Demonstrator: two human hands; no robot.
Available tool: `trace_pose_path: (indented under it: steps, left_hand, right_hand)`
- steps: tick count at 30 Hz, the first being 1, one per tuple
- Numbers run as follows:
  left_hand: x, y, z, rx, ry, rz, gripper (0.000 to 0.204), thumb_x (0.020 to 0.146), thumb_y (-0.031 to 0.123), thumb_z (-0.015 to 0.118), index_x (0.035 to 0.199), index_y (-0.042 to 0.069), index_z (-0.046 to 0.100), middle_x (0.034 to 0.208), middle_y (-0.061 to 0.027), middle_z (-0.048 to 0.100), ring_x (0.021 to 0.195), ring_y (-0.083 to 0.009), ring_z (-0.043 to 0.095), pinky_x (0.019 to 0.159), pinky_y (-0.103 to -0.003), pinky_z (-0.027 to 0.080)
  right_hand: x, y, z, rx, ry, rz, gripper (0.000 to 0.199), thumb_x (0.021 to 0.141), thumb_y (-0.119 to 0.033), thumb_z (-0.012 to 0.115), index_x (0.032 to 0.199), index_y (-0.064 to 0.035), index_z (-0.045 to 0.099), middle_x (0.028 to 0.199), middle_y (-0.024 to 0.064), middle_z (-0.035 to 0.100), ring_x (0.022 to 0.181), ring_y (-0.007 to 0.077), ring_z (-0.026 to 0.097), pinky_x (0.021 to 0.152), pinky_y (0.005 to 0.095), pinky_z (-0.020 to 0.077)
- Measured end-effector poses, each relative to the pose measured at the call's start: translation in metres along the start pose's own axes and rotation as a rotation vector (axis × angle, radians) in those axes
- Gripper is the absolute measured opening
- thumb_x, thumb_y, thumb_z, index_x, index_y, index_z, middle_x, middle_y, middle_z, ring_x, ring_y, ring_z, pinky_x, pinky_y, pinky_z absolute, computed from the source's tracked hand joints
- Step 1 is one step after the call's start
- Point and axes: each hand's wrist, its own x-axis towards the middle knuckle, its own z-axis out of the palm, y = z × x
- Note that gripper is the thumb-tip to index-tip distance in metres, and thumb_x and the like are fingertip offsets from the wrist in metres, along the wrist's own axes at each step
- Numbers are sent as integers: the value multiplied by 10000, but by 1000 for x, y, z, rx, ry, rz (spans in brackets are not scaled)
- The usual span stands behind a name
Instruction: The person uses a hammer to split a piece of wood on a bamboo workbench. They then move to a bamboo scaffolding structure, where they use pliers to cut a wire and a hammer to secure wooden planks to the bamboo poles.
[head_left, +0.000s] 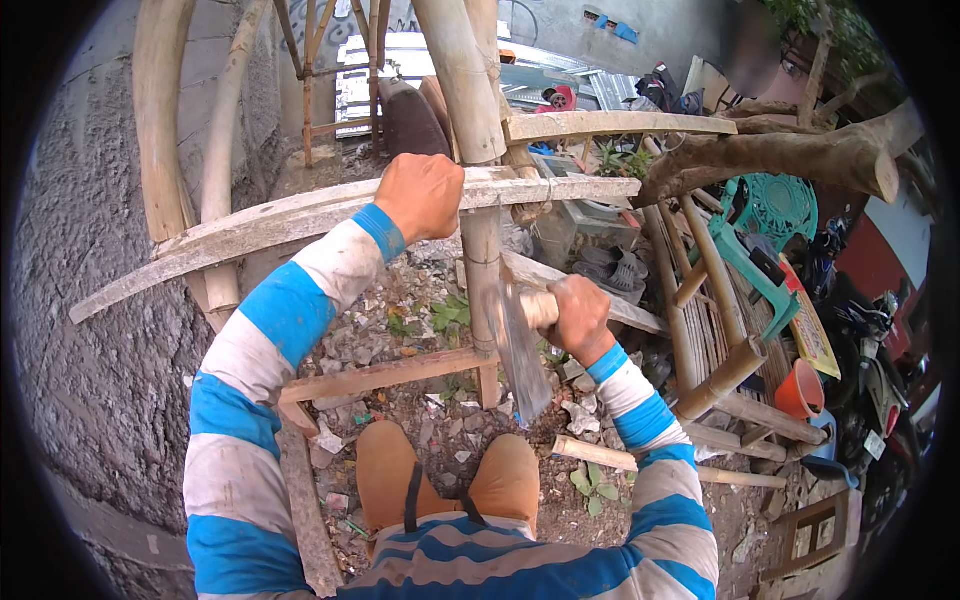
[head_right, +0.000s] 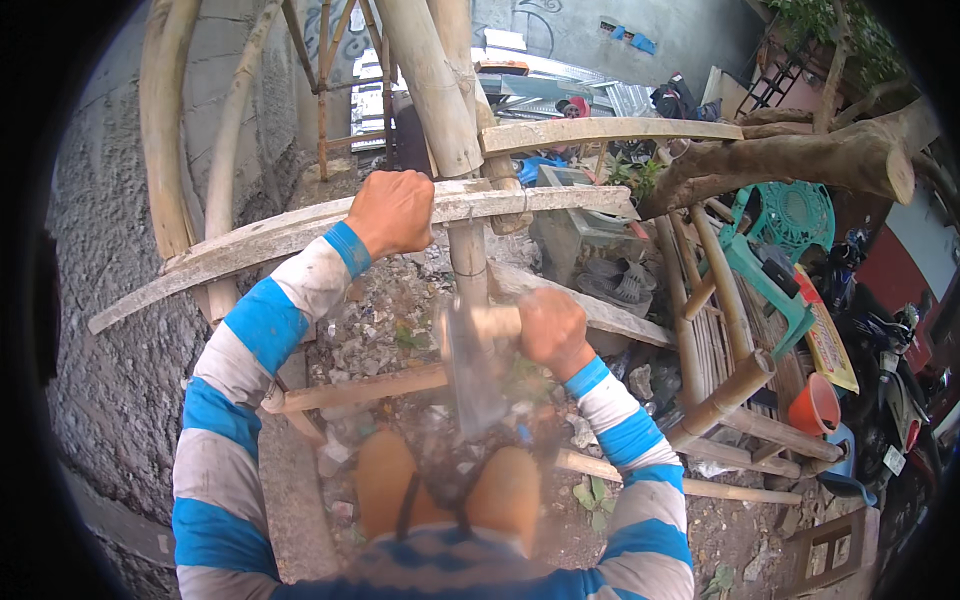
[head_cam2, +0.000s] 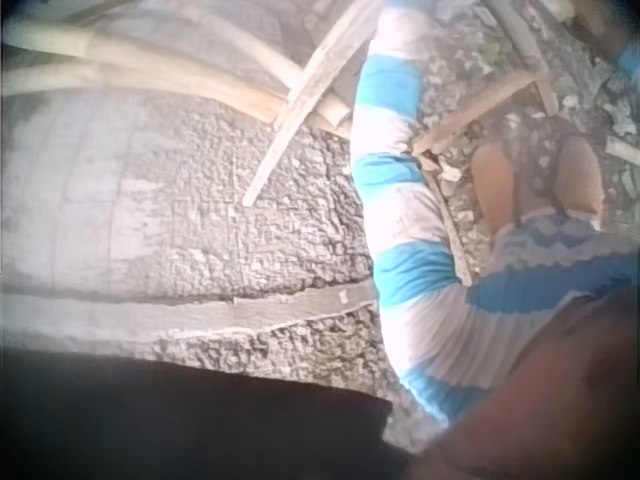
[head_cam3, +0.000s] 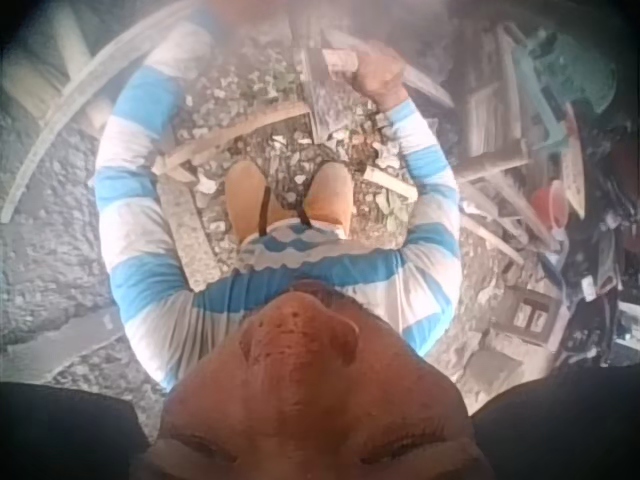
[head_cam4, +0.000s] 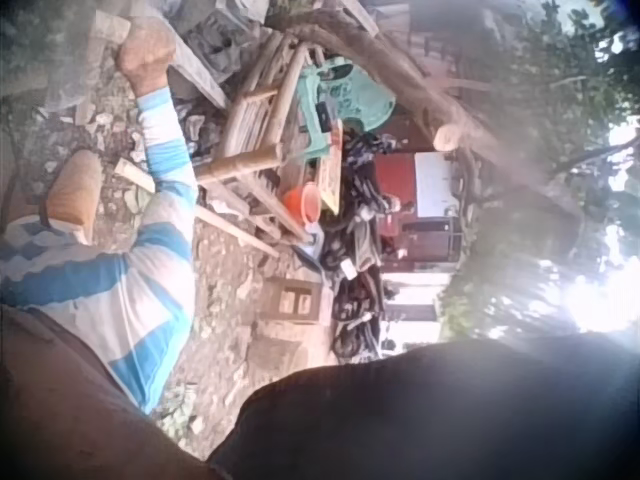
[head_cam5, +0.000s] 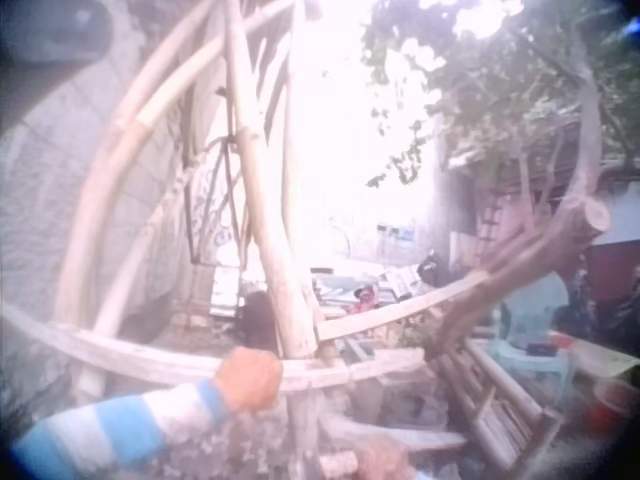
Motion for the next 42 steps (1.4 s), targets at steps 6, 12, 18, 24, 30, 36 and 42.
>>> trace_pose_path:
  steps: [6,12,18,24,30,36,42]
  left_hand:
    - [1,5,-16,25,-175,-92,220,622,156,732,746,-26,722,812,-213,726,743,-362,736,688,-431,605]
    - [-2,4,-13,41,-142,-56,138,663,138,715,730,26,758,786,-184,747,718,-336,756,634,-425,607]
    - [-2,2,-9,3,-74,-53,182,616,157,726,679,-13,711,726,-207,713,699,-371,733,660,-431,603]
    - [-7,-4,-6,49,-101,-47,156,655,144,713,731,12,747,763,-186,738,707,-342,747,636,-429,604]
    - [6,1,-13,4,-73,-56,199,613,146,720,706,-29,713,779,-226,719,715,-369,731,658,-434,601]
    - [-4,-2,-6,7,-99,-61,204,615,147,720,716,-31,715,764,-222,717,708,-371,730,659,-439,601]
    - [-3,4,-7,-2,-86,-43,204,617,151,725,719,-25,713,753,-217,715,706,-369,731,661,-438,603]
  right_hand:
    - [24,-25,-21,-161,-146,229,286,808,-155,707,1014,9,594,737,127,537,606,324,589,512,418,456]
    - [34,-45,-31,-23,-103,-29,290,668,-122,671,933,-26,603,700,89,521,596,277,576,504,386,445]
    - [15,-12,-9,-209,-164,288,309,705,-77,685,982,-8,566,713,106,528,589,283,580,505,407,469]
    - [43,-54,-35,203,9,-122,264,626,-108,675,882,-44,647,685,74,490,621,296,569,557,405,454]
    - [1,-3,8,-196,-228,404,307,890,-216,736,1003,-13,536,717,129,530,606,324,627,498,447,482]
    - [45,-52,-34,208,-38,-120,276,568,-229,636,780,-52,647,648,64,474,576,272,546,509,367,417]
    - [2,3,19,-235,-258,359,314,856,-171,720,1064,19,582,717,117,539,598,318,616,514,437,477]
